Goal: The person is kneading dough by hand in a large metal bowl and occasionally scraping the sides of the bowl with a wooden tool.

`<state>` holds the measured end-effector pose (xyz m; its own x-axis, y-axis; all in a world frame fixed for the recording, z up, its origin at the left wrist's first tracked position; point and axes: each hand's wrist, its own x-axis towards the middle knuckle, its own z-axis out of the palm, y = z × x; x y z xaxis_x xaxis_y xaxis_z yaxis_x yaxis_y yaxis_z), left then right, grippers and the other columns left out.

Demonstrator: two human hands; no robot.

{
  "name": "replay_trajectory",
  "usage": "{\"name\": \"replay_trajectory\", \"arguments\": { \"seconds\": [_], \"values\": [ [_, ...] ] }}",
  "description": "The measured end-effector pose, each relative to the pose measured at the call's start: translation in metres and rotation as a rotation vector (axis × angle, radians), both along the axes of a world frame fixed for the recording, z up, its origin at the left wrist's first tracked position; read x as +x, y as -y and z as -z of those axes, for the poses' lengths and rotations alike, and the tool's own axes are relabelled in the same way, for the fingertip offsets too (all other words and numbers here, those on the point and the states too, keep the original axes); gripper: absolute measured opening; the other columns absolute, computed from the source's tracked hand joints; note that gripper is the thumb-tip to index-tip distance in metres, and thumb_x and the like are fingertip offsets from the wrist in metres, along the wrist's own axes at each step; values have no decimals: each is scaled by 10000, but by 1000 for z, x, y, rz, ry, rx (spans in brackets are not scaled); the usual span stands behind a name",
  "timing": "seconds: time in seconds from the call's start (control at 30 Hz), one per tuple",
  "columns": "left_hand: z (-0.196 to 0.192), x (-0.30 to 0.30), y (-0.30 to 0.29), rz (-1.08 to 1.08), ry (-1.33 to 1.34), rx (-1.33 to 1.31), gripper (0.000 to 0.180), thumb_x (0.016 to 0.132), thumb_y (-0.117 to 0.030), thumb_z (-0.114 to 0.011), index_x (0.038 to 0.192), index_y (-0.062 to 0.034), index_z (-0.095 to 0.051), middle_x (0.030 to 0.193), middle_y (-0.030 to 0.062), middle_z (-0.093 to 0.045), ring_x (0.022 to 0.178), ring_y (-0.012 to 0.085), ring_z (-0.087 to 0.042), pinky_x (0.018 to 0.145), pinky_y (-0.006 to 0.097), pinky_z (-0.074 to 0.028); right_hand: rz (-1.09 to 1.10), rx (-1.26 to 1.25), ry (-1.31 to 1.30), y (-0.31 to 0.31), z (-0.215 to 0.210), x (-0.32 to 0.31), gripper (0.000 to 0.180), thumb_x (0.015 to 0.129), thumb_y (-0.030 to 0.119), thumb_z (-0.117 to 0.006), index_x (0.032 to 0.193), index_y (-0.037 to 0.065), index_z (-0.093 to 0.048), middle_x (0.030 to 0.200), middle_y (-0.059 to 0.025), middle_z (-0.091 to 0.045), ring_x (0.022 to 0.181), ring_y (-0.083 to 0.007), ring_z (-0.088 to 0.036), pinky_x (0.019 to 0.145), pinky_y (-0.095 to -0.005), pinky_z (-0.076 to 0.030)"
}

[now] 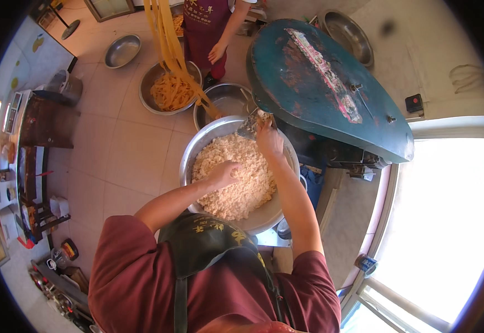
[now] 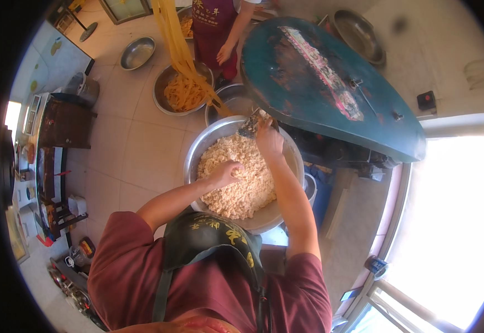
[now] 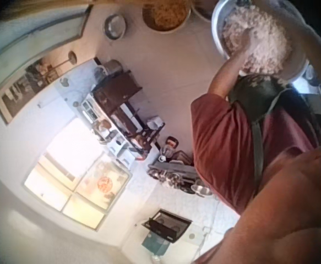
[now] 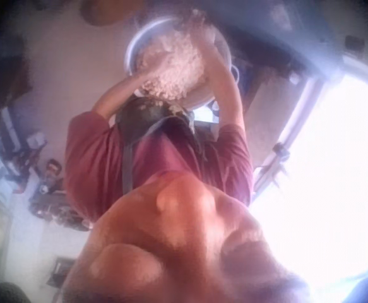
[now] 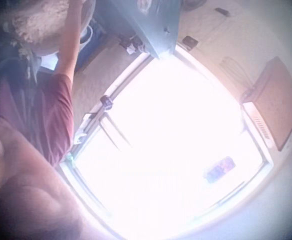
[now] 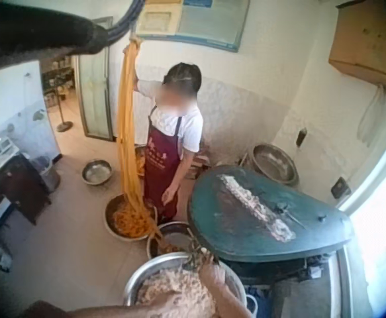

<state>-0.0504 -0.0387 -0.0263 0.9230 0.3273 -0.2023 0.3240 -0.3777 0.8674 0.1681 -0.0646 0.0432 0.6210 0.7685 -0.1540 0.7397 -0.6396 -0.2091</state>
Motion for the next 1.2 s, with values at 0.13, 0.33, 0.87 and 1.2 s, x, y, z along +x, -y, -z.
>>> {"name": "replay_trajectory", "arguments": {
  "seconds": [0.13,0.33,0.87,1.2],
  "values": [
    [-5,-13,-7,9,39,5,544,767,-280,-859,1206,-48,-636,1170,182,-676,1040,292,-669,901,414,-537,43,67,-53,-5,-2,-4,478,1015,345,-482,1311,-27,-435,836,-248,-707,731,-381,-716,651,-490,-585],
    [-37,6,0,48,-193,-167,504,864,-337,-785,1228,-30,-620,1156,188,-679,999,273,-689,851,365,-551,0,75,41,-13,9,6,429,1017,358,-473,1242,-7,-481,828,-234,-711,740,-382,-714,639,-483,-581],
    [-66,43,-14,-112,15,-142,377,959,-169,-651,1303,-25,-593,1313,196,-596,1065,304,-675,916,388,-587,4,62,-82,31,-15,-3,544,984,292,-513,1399,-30,-372,850,-276,-704,763,-419,-711,662,-515,-570],
    [-49,131,-60,-15,97,622,471,848,-3,-607,1309,-78,-549,1329,210,-491,1162,426,-574,890,507,-538,37,383,-114,63,-23,19,302,973,264,-586,1174,46,-530,793,-251,-691,730,-460,-670,636,-544,-540]
  ]
}}
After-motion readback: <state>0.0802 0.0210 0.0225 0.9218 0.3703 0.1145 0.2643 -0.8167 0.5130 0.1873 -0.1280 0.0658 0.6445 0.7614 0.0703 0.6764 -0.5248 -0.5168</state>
